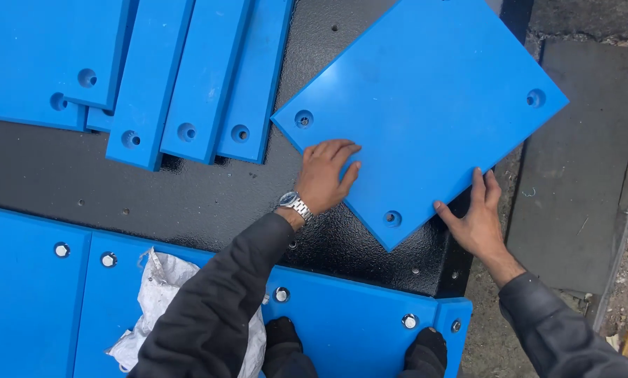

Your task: The person positions blue plastic plates with pre-drilled holes onto a black steel structure and fastens them by hand, inserting bolts through aligned holes and threading washers and nuts onto them. They lift and align additional plates one at a time, pressing them flush against the structure while starting the fasteners.

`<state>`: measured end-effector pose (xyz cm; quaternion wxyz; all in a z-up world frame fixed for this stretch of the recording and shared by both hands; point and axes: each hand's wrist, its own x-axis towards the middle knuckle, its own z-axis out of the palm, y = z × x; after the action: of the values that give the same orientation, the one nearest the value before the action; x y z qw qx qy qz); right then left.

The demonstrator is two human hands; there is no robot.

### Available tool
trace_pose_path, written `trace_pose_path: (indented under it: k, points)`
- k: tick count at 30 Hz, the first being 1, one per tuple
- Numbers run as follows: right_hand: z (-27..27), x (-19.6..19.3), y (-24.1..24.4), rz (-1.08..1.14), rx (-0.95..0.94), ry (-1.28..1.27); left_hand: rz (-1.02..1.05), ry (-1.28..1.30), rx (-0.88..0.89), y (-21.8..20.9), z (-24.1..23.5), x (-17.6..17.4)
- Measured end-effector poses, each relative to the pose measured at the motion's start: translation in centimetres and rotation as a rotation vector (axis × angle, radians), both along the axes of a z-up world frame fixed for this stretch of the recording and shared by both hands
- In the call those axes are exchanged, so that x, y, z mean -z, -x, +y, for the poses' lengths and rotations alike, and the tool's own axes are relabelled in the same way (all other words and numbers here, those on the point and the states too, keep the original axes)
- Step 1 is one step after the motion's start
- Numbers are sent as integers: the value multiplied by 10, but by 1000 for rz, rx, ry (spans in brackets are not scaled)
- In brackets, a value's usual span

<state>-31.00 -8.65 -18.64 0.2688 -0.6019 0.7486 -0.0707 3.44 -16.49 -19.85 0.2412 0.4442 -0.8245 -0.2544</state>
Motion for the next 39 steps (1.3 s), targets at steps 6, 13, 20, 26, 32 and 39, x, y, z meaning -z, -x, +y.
trace_pose_path:
  k: [6, 13, 20, 26, 32, 39]
  points:
    - [45, 17, -31, 44, -66, 34, -283, -8, -335, -68, -91, -5]
    - [38, -2, -27, -24, -42, 72, -764, 318, -208, -52, -102, 24]
    - [41, -5, -29, -40, -40, 78, 208, -341, -88, -1, -83, -50]
    - [57, 10, -52, -30, 6, 88, -186, -25, -184, -55, -88, 0]
    - [57, 34, -65, -24, 13, -40, -459, 254, -116, -92, -44, 11]
    - [45, 34, -70, 89, 2, -28, -386, 216, -99, -84, -39, 1]
